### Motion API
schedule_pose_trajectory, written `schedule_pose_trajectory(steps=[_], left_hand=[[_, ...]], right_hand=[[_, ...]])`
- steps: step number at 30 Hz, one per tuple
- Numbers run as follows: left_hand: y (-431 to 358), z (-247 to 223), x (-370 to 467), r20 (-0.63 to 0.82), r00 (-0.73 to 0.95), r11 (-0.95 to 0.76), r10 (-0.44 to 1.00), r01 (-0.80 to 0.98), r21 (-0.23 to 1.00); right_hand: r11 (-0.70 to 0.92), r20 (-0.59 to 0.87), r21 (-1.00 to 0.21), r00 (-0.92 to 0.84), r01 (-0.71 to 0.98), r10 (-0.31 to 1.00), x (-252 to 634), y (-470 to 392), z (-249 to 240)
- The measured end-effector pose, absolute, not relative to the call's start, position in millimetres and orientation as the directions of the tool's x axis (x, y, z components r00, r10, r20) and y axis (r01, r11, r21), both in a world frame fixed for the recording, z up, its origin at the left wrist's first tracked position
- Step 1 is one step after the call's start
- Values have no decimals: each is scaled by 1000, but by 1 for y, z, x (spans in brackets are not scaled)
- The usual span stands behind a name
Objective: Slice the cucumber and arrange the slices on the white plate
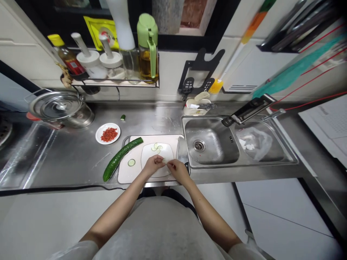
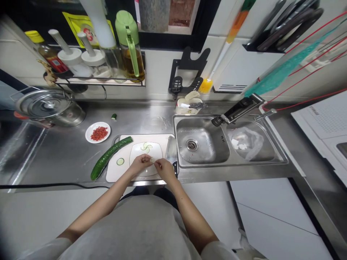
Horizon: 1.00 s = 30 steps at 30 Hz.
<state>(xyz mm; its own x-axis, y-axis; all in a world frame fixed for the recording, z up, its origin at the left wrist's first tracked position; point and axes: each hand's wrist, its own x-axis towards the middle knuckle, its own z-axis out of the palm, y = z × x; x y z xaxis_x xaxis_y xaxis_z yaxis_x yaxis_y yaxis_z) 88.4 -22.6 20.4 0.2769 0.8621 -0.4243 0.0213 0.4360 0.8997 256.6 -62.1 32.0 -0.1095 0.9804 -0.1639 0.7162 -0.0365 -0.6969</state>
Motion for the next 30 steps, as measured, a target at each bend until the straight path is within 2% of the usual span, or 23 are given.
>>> schedule_pose_trajectory(steps=[6, 16, 23, 30], left_hand=[[-10, 1, 97, -340, 255, 295, 905, 196, 935], [-6, -2, 105, -258, 253, 110, 932, 482, 869], [-3, 2, 113, -212, 297, -29, 931, 638, 769], [-6, 1, 116, -155, 355, -183, 922, 751, 635]], right_hand=[[-142, -248, -617, -20, 774, 968, 255, -50, 28], [-207, -309, -451, 65, 868, 949, 254, -46, 27], [-216, -308, -396, 93, 892, 947, 254, -42, 23], [-235, -313, -390, 112, 890, 943, 253, -44, 18]])
